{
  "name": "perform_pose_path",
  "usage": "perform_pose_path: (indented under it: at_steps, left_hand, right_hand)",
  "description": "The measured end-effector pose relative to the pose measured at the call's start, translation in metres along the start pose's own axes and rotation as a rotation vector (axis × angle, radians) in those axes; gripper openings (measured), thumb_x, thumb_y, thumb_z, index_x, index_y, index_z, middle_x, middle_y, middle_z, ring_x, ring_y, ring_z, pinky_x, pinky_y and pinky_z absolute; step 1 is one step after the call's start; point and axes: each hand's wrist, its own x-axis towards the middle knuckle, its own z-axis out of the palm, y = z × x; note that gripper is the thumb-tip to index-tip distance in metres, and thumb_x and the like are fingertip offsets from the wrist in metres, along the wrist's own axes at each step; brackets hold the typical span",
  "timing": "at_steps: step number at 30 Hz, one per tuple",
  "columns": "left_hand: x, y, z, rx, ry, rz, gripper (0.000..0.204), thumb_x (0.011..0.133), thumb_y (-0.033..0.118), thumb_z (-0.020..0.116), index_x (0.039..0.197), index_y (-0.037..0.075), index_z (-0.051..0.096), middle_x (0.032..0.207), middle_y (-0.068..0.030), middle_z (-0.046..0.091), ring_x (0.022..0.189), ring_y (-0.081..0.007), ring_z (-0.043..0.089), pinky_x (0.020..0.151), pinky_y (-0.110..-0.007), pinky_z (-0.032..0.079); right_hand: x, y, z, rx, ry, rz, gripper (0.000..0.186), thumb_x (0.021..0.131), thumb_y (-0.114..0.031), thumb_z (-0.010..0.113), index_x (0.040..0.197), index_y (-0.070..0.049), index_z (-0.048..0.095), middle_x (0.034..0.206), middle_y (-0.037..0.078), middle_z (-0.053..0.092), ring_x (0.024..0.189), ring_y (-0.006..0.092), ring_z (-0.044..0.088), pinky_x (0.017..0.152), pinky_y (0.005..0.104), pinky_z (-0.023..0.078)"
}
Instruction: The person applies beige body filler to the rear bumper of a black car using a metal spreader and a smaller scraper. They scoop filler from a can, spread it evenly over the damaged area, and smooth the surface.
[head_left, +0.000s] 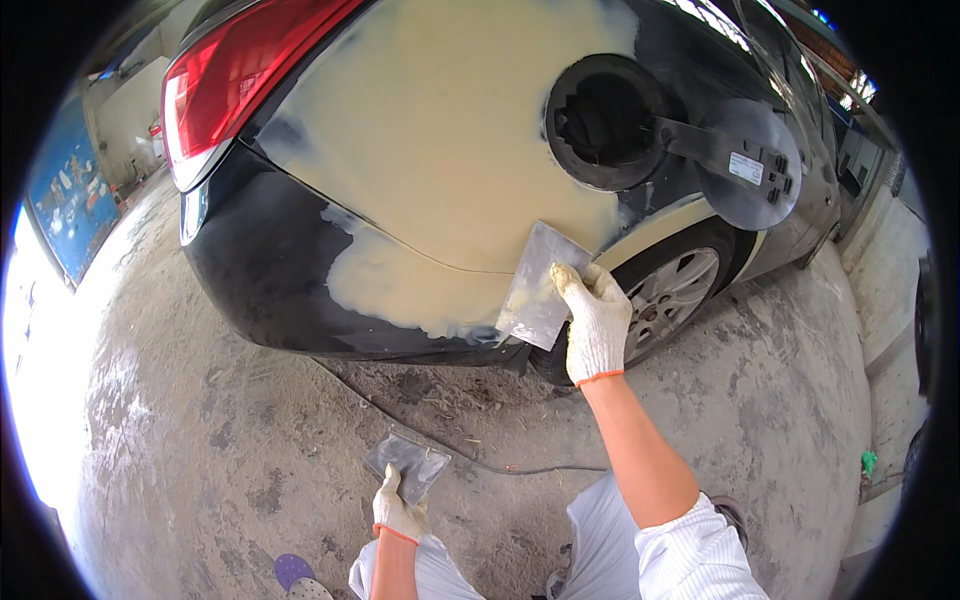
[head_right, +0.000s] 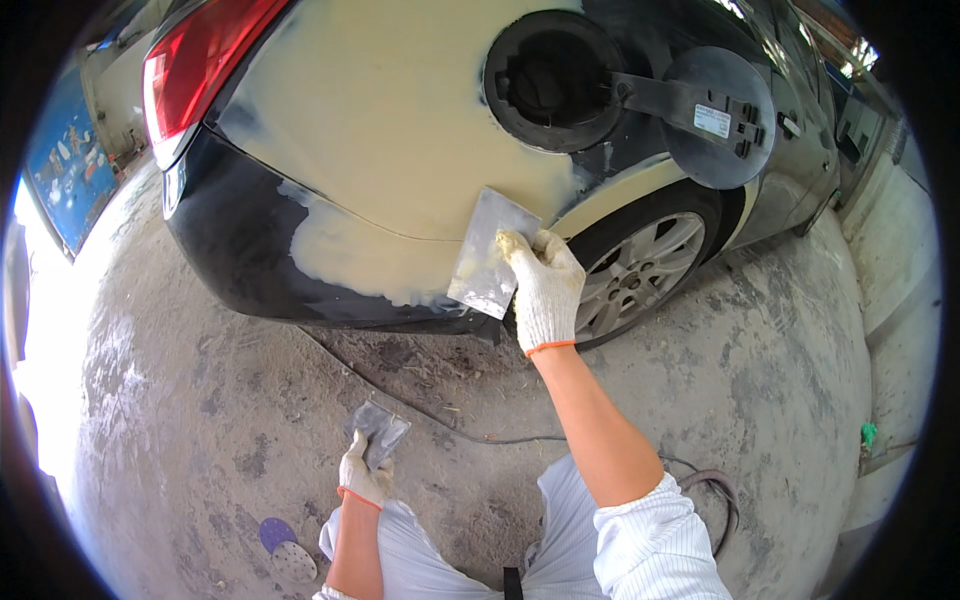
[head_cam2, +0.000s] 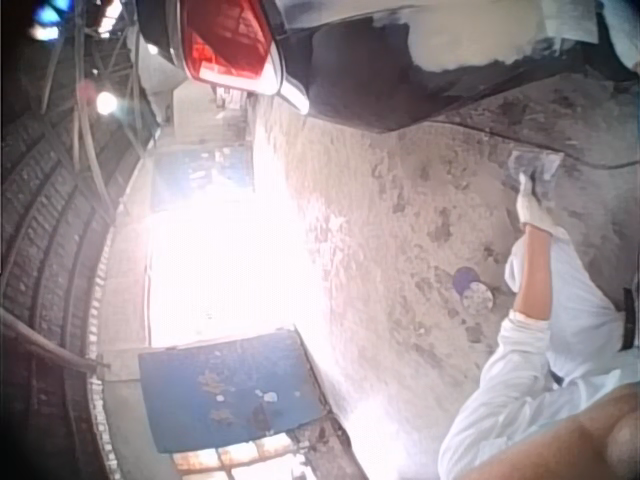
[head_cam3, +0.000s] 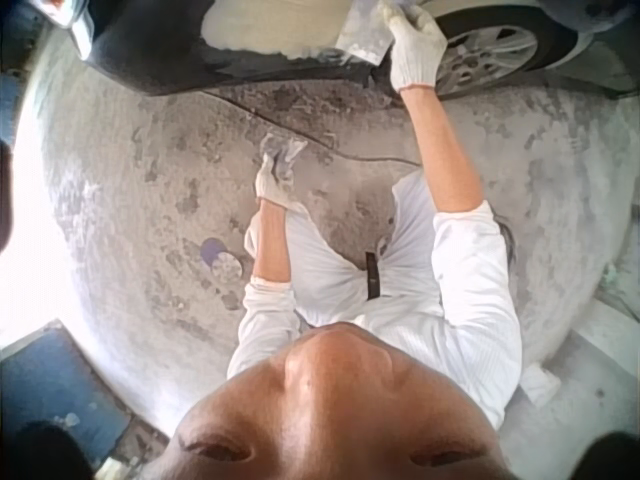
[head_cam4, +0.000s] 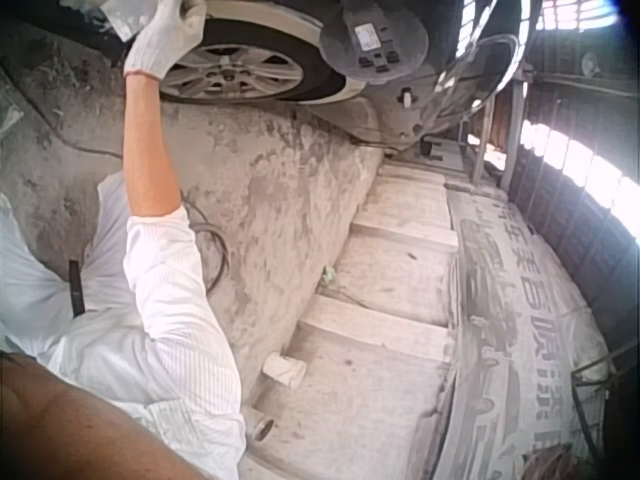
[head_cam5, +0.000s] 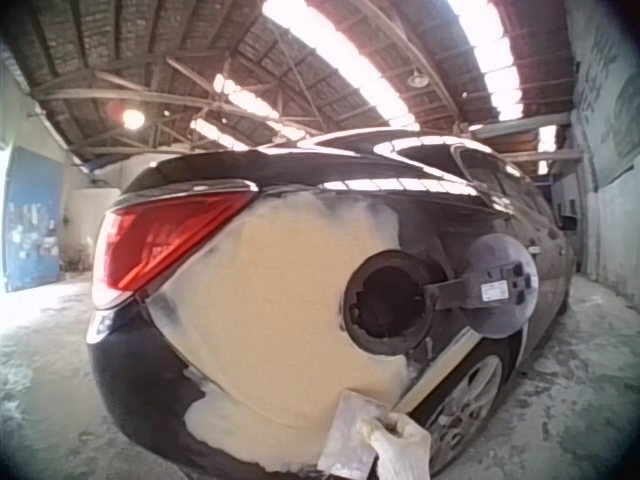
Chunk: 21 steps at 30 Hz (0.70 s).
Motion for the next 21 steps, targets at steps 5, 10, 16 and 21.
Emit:
perform_pose_path:
  at_steps: [5, 10, 16, 21]
  left_hand:
    - [0.002, 0.001, -0.002, 0.01, 0.009, -0.006, 0.02, 0.113, 0.029, 0.068, 0.116, 0.01, 0.072, 0.111, -0.0056, 0.081, 0.089, -0.0229, 0.079, 0.058, -0.03, 0.055]
    - [0.01, -0.001, -0.008, 0.013, 0.003, 0.009, 0.02, 0.112, 0.03, 0.068, 0.116, 0.011, 0.073, 0.112, -0.0041, 0.081, 0.089, -0.0216, 0.079, 0.057, -0.03, 0.052]
    - [0.021, -0.003, -0.018, 0.004, -0.031, 0.005, 0.019, 0.112, 0.031, 0.07, 0.115, 0.012, 0.073, 0.108, -0.0027, 0.081, 0.086, -0.0211, 0.079, 0.055, -0.031, 0.051]
    - [0.024, -0.002, -0.02, 0.007, -0.011, 0.001, 0.02, 0.111, 0.033, 0.07, 0.113, 0.013, 0.072, 0.105, -0.0027, 0.082, 0.081, -0.0211, 0.079, 0.052, -0.031, 0.05]
  right_hand:
    - [-0.002, 0.004, -0.007, -0.007, 0.067, 0.015, 0.02, 0.098, -0.007, 0.084, 0.11, 0.005, 0.076, 0.102, 0.004, 0.076, 0.087, 0.0085, 0.066, 0.081, 0.0275, 0.054]
    - [-0.007, 0.005, -0.011, -0.011, 0.048, 0.011, 0.019, 0.098, -0.008, 0.084, 0.109, 0.005, 0.076, 0.099, 0.004, 0.076, 0.086, 0.0083, 0.065, 0.08, 0.0264, 0.053]
    - [-0.005, 0.005, -0.011, -0.008, 0.035, 0.005, 0.019, 0.098, -0.008, 0.084, 0.109, 0.005, 0.076, 0.099, 0.004, 0.076, 0.085, 0.0084, 0.065, 0.079, 0.0264, 0.053]
    - [-0.004, 0.012, -0.017, 0.02, 0.094, 0.02, 0.019, 0.098, -0.009, 0.084, 0.108, 0.005, 0.076, 0.098, 0.004, 0.075, 0.085, 0.008, 0.064, 0.079, 0.0261, 0.052]
